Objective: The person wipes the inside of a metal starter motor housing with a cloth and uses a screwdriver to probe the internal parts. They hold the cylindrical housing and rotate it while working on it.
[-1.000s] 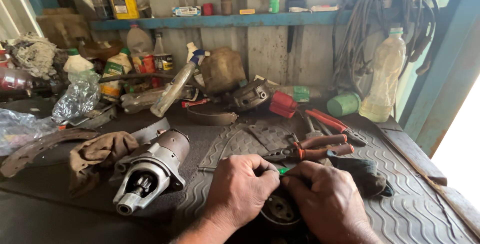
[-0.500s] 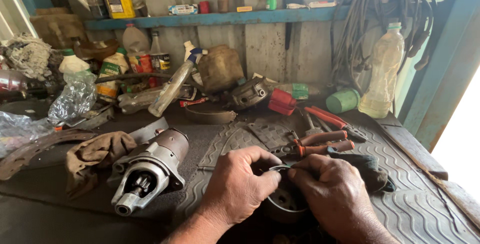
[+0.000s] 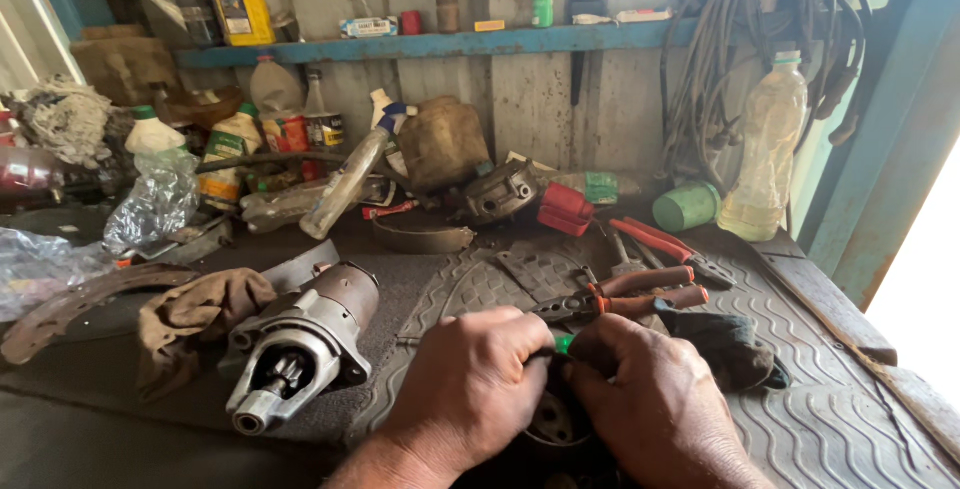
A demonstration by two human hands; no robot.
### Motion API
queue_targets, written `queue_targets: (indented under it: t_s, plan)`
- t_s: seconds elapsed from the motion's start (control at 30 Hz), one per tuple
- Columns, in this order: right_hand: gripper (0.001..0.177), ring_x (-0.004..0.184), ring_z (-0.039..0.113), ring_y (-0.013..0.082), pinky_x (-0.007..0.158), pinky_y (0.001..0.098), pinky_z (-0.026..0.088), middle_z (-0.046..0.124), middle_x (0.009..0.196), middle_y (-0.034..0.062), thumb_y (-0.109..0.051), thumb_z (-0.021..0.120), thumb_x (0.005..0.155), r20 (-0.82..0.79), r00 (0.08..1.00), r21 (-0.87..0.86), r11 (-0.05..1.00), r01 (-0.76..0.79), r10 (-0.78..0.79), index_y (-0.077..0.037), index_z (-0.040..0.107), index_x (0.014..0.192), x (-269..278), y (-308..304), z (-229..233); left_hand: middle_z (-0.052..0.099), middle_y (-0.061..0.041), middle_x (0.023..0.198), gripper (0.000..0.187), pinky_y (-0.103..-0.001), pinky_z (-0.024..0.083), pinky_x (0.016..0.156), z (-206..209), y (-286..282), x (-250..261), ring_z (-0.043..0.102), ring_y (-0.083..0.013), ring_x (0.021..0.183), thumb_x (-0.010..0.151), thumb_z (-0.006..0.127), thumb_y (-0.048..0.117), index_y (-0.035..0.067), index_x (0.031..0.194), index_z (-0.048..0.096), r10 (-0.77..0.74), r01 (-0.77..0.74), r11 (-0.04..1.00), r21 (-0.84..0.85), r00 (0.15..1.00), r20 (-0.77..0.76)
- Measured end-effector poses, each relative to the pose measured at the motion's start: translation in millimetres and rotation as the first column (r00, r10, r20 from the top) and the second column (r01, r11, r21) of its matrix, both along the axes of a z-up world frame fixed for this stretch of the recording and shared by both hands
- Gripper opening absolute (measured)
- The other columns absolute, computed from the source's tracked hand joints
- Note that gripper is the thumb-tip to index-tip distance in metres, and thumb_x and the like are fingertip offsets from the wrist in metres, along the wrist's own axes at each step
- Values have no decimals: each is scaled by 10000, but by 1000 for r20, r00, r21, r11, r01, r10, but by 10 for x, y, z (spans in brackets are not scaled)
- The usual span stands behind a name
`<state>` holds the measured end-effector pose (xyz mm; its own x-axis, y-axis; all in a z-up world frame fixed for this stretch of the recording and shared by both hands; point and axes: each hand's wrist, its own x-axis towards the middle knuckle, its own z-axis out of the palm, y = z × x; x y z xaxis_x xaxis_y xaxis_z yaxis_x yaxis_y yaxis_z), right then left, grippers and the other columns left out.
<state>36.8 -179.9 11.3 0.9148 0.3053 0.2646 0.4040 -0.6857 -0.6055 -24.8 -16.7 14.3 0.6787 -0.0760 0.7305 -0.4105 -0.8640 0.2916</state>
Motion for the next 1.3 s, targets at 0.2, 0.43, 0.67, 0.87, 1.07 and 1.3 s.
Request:
queue_targets:
  t_s: [0.2, 0.43, 0.67, 0.87, 1.07, 1.3]
  plan:
    - [332, 869, 794, 257, 782, 386, 593, 789, 867, 98, -310, 818, 751, -19, 998, 93, 994, -63, 65, -191, 765, 1057, 73, -39, -107, 720, -91, 886, 57, -433, 548, 659, -16, -20, -21, 707, -345, 794, 838, 718, 138, 102, 879, 702, 41, -41, 999, 10, 997, -66]
    - [268, 782, 783, 143, 762, 296, 601, 789, 855, 37, -271, 852, 764, -157, 976, 312, 945, -97, 152, -107, 827, 974, 220, -69, -209, 763, -23, 809, 146, -270, 570, 689, -171, 80, 171, 681, -95, 746, 872, 730, 178, 39, 914, 744, -257, 35, 808, -589, 919, -299]
    - [260, 751, 715, 111, 708, 302, 587, 789, 801, 39, -203, 821, 795, -306, 894, 595, 799, -89, 327, -20, 813, 979, 287, -46, -247, 725, 10, 807, 167, -237, 525, 711, -217, 71, 257, 630, -63, 757, 883, 728, 176, 19, 918, 768, -400, 56, 610, -790, 883, -246]
    - [239, 734, 695, 99, 696, 284, 569, 789, 772, 33, -230, 811, 822, -305, 904, 507, 855, -112, 300, -27, 815, 948, 318, -101, -163, 712, -10, 739, 259, -262, 499, 636, -40, 25, 119, 611, -87, 697, 875, 721, 237, -7, 896, 805, -402, -24, 594, -804, 857, -322]
    - [227, 676, 671, 114, 635, 286, 549, 749, 766, 54, -181, 764, 854, -461, 778, 701, 713, 24, 427, 26, 778, 947, 249, -71, -145, 738, -5, 735, 234, -246, 528, 638, 21, -27, 93, 647, -69, 693, 818, 700, 199, 10, 921, 792, -342, 9, 715, -700, 876, -339]
    - [217, 658, 654, 94, 620, 271, 535, 742, 757, 35, -183, 766, 857, -473, 755, 697, 717, 6, 453, 17, 782, 938, 242, -63, -127, 690, -48, 692, 260, -267, 475, 584, -30, -10, 138, 580, -99, 620, 849, 669, 206, -14, 895, 801, -346, -152, 586, -796, 841, -415]
